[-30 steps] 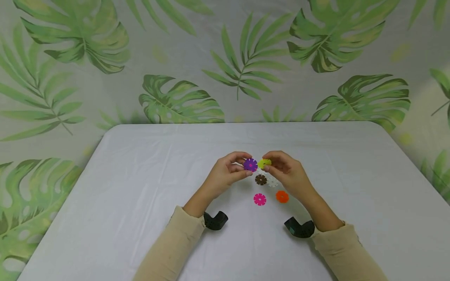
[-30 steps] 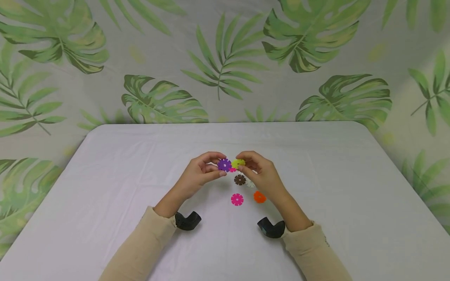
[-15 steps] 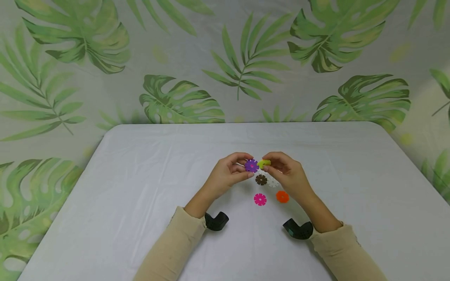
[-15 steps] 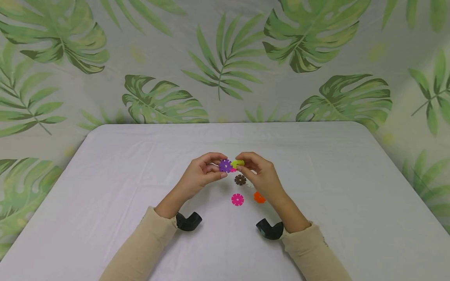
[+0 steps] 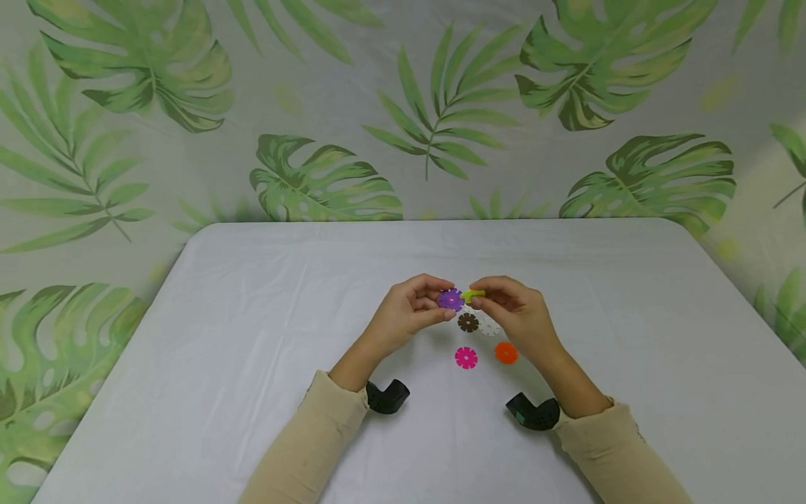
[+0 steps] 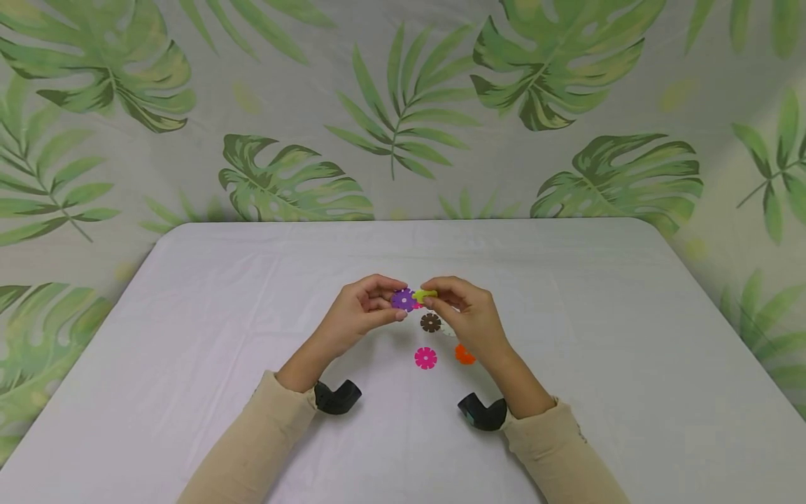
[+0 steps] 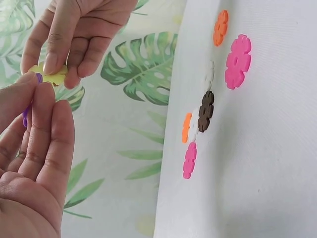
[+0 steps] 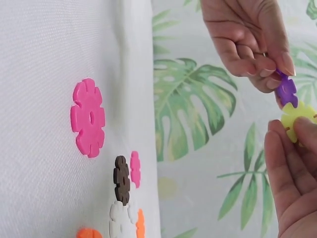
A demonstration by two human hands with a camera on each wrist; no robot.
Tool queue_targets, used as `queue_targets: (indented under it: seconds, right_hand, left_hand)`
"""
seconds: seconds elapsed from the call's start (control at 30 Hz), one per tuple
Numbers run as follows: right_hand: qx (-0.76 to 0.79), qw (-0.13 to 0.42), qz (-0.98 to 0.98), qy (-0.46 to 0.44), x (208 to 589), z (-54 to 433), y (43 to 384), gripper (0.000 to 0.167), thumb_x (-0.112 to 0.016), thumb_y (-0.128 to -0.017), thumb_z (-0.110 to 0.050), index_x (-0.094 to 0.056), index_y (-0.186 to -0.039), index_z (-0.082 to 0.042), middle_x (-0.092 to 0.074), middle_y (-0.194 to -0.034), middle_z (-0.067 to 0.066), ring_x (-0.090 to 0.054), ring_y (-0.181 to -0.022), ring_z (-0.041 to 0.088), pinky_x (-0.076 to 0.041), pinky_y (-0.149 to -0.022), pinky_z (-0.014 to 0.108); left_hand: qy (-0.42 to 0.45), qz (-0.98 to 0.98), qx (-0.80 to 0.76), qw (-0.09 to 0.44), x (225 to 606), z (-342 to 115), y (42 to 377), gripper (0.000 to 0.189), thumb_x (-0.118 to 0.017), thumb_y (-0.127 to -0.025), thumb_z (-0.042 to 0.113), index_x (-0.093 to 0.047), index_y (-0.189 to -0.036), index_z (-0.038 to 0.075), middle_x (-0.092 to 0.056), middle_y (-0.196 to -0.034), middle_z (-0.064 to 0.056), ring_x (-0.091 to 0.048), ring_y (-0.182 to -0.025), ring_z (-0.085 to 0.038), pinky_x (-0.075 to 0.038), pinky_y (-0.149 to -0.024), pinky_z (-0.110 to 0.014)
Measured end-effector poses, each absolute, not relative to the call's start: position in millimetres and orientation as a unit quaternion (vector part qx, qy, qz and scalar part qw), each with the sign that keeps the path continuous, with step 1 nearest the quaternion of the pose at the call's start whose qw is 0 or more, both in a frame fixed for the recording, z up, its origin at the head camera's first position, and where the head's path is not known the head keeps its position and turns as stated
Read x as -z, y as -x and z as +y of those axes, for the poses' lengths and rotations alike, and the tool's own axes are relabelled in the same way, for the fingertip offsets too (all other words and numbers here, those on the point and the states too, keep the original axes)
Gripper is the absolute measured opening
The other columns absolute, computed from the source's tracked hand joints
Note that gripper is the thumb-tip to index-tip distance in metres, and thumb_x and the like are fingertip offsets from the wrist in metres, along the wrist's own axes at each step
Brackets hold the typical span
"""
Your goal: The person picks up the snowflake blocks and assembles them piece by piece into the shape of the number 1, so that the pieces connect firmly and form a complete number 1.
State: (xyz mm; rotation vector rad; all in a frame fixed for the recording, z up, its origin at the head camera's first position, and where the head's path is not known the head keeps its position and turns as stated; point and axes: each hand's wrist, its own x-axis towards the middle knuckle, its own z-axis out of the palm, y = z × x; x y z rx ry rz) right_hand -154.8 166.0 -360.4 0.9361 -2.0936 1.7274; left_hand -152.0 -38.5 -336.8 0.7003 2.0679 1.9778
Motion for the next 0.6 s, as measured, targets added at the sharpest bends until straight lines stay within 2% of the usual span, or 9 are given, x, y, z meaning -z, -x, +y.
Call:
queue_targets:
  seconds: [0.4,0.6]
  right_hand:
    - [-0.658,0.115,-0.66,-0.345,364,167,156,0.015,-0.059,-0.077,0.016,-0.059,-0.093,0.016,-0.063,-0.09,0.012,-0.064,-0.08,0.019,-0.051,-0.071,0.029]
    - [-0.672,0.116,-0.65,-0.337,367,166,157,0.015,-0.061,-0.076,0.015,-0.06,-0.091,0.015,-0.064,-0.088,0.009,-0.064,-0.078,0.018,-0.051,-0.07,0.028]
  left_hand:
    - [-0.235,0.68,-0.686,0.112,337,-39,152,0.031,-0.064,-0.08,-0.004,-0.055,-0.11,-0.009,-0.061,-0.092,-0.015,-0.058,-0.076,-0.011,-0.05,-0.074,-0.027]
    - [-0.239,0.656,-0.706,0.117,357,-39,163,0.034,-0.066,-0.079,-0.001,-0.055,-0.111,-0.006,-0.062,-0.094,-0.012,-0.06,-0.08,-0.014,-0.049,-0.077,-0.031]
